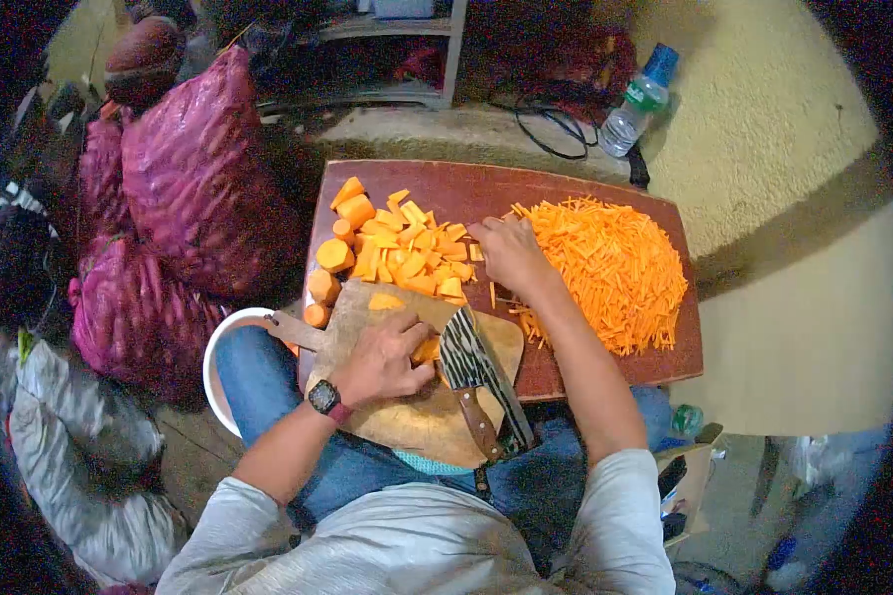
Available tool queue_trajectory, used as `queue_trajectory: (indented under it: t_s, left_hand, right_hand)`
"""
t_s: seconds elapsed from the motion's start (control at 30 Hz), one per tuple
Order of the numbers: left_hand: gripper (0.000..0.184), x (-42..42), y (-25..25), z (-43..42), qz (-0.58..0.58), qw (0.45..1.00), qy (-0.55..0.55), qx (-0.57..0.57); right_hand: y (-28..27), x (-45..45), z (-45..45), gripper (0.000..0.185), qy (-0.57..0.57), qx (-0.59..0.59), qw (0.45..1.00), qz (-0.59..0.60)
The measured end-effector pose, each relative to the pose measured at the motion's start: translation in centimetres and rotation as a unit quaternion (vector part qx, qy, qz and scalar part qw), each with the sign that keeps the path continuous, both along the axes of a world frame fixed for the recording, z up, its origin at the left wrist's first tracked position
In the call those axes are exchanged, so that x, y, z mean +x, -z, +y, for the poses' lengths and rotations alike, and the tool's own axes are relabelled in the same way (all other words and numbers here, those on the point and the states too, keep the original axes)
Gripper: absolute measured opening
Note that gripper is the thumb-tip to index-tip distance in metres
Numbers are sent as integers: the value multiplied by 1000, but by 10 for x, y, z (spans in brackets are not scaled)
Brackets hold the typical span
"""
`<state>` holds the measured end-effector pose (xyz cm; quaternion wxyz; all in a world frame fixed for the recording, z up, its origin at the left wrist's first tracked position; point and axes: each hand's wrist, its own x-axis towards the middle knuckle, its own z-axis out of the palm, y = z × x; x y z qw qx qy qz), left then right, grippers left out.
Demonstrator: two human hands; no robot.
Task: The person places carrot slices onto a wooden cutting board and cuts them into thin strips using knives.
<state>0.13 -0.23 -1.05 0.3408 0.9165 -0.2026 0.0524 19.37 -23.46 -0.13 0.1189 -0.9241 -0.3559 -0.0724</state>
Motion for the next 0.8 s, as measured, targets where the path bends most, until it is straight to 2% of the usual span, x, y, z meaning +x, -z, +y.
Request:
queue_trajectory:
  t_s: [0.2,0.27,0.43,0.5,0.6,0.8]
  left_hand:
    - [46,2,11,7,-4,999,23,-42]
    - [46,3,13,7,1,999,24,-37]
    - [46,4,8,6,32,998,44,-13]
    - [46,3,12,5,2,999,31,-27]
    - [45,5,14,7,-31,999,30,-28]
    - [44,7,9,8,13,999,31,-40]
  right_hand:
    - [2,16,-14,22,-75,-118,989,-45]
    - [-22,9,-20,22,-8,-270,963,-12]
    - [-13,5,-32,22,3,-214,976,-30]
    - [9,18,-29,23,-36,-98,993,-53]
    - [4,24,-3,23,-16,-135,991,-17]
    - [8,44,13,20,60,-167,984,5]
